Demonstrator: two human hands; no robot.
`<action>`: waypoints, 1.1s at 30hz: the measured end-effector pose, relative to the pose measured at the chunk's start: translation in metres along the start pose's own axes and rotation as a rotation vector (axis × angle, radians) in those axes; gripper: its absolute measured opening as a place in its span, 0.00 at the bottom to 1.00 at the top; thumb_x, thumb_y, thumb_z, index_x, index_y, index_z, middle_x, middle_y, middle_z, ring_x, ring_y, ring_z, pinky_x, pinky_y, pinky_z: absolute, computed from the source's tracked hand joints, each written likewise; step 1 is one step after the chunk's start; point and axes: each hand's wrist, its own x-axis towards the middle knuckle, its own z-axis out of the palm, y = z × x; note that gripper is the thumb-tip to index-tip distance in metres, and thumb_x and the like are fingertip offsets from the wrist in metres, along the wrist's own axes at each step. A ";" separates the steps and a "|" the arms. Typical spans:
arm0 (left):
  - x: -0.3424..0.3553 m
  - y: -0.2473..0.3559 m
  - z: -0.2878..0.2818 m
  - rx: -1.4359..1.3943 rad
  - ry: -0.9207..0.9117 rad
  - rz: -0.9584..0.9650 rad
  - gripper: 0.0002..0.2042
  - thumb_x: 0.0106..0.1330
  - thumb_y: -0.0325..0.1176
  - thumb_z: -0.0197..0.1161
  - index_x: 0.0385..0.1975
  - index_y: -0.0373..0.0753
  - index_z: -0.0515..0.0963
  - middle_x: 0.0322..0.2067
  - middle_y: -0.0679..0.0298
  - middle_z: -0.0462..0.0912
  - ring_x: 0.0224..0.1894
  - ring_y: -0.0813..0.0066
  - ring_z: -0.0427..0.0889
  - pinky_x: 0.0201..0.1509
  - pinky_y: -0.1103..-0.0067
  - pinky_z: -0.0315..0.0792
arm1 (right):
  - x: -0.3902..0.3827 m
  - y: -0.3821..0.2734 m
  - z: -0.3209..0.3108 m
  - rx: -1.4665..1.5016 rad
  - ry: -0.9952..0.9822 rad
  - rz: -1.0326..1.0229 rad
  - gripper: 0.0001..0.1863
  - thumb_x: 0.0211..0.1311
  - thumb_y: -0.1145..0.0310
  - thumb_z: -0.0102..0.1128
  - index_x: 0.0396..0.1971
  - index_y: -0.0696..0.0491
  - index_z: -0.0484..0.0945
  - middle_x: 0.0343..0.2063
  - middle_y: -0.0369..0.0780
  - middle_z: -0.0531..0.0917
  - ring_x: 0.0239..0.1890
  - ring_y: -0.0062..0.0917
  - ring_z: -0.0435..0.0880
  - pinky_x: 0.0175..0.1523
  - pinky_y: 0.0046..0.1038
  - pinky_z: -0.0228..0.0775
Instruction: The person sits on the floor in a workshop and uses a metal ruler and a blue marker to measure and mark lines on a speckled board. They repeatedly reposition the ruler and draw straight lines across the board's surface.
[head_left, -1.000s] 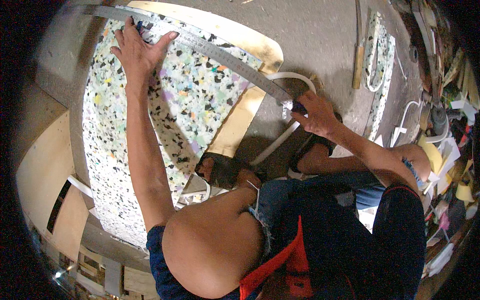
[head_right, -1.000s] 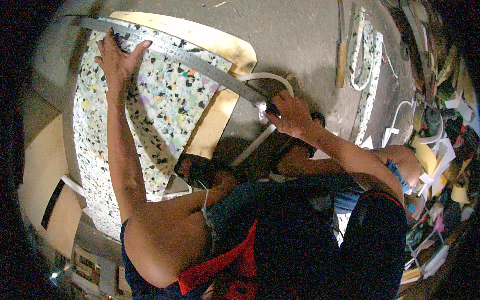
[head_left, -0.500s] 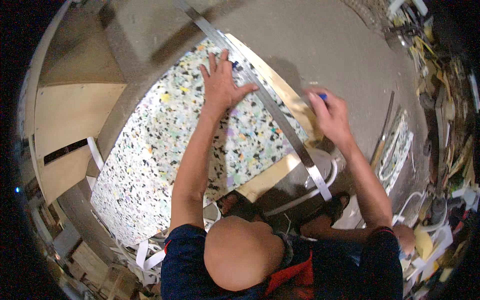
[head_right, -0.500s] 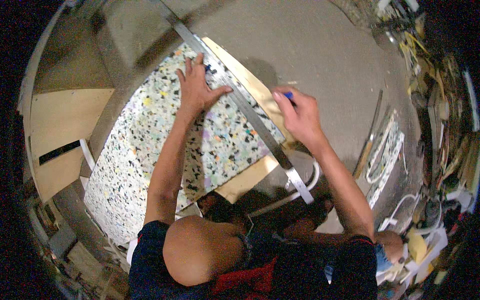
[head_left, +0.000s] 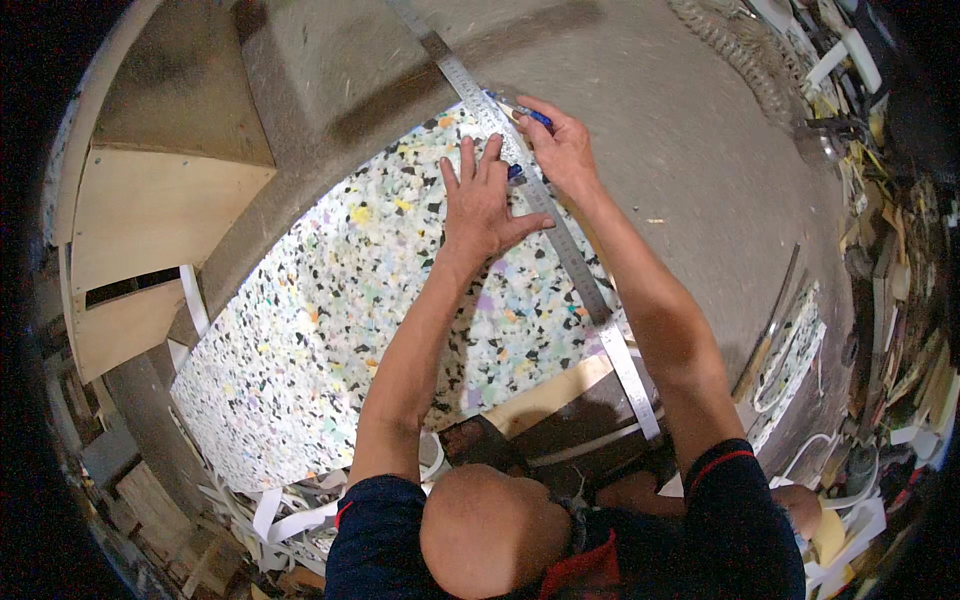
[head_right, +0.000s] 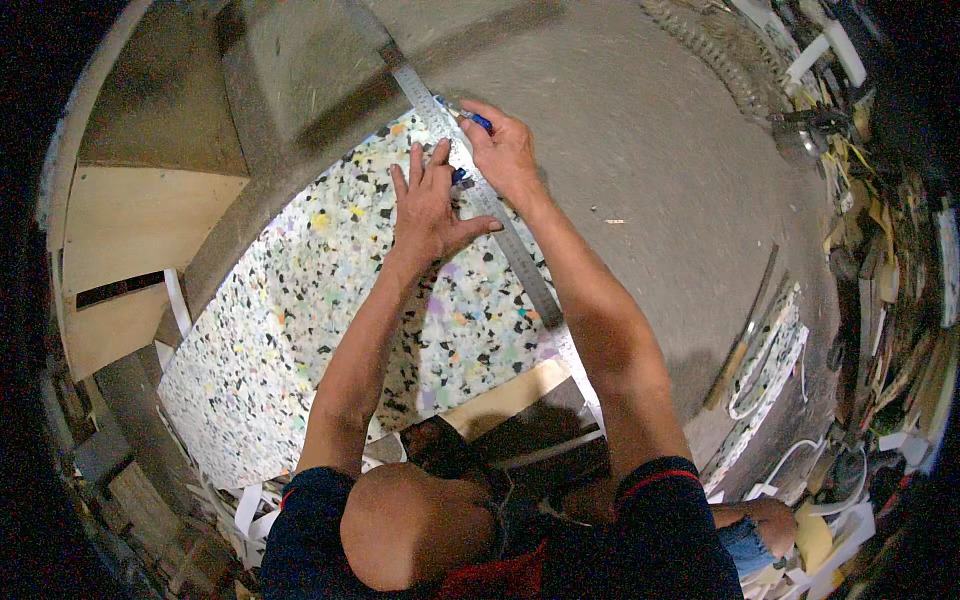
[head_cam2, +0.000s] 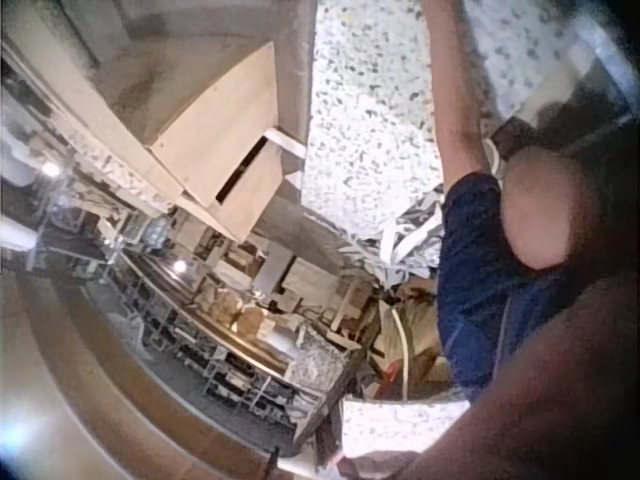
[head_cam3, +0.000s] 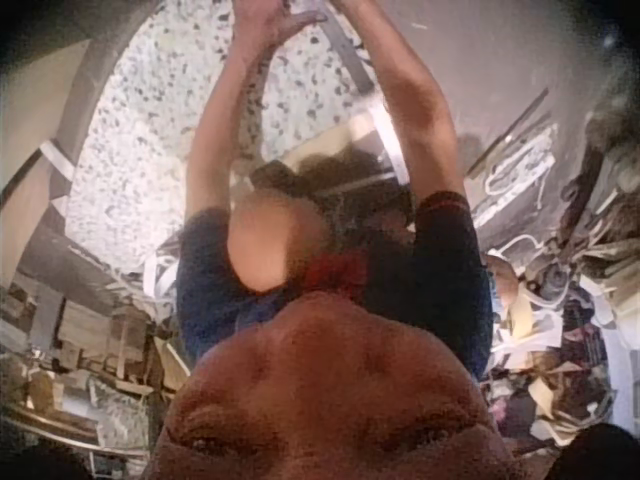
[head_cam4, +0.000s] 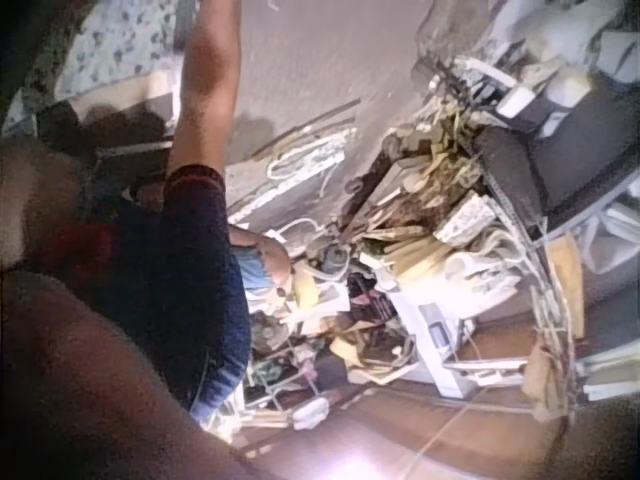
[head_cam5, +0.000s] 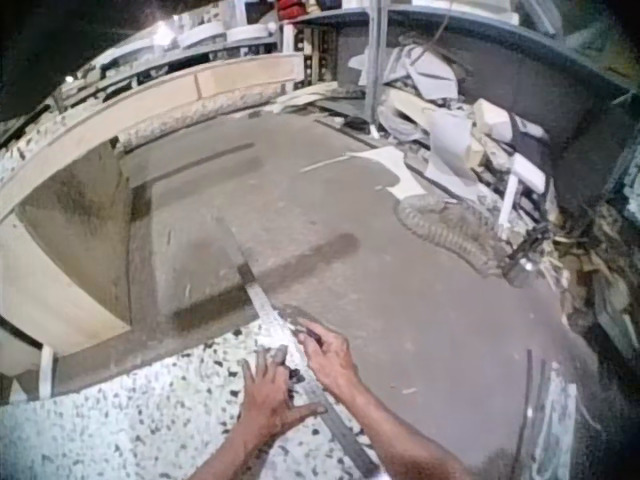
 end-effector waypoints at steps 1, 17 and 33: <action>0.000 -0.001 0.000 -0.006 0.014 0.008 0.45 0.43 0.69 0.73 0.45 0.30 0.73 0.71 0.47 0.60 0.75 0.34 0.48 0.71 0.34 0.40 | 0.001 -0.001 0.001 -0.013 -0.002 -0.002 0.17 0.69 0.70 0.60 0.56 0.55 0.81 0.37 0.39 0.89 0.38 0.19 0.85 0.44 0.22 0.77; 0.002 0.000 0.004 0.050 0.004 0.018 0.50 0.42 0.66 0.76 0.55 0.28 0.68 0.71 0.47 0.61 0.74 0.34 0.51 0.70 0.35 0.43 | 0.011 -0.010 -0.005 -0.252 -0.029 -0.201 0.19 0.66 0.63 0.59 0.55 0.47 0.83 0.28 0.43 0.87 0.30 0.25 0.83 0.40 0.30 0.76; 0.001 -0.005 0.015 0.084 0.065 0.061 0.59 0.45 0.67 0.75 0.71 0.34 0.57 0.69 0.45 0.64 0.76 0.42 0.51 0.74 0.40 0.40 | -0.251 -0.027 -0.170 -0.471 -0.398 -0.057 0.17 0.69 0.68 0.56 0.56 0.51 0.79 0.50 0.46 0.84 0.50 0.42 0.85 0.54 0.37 0.79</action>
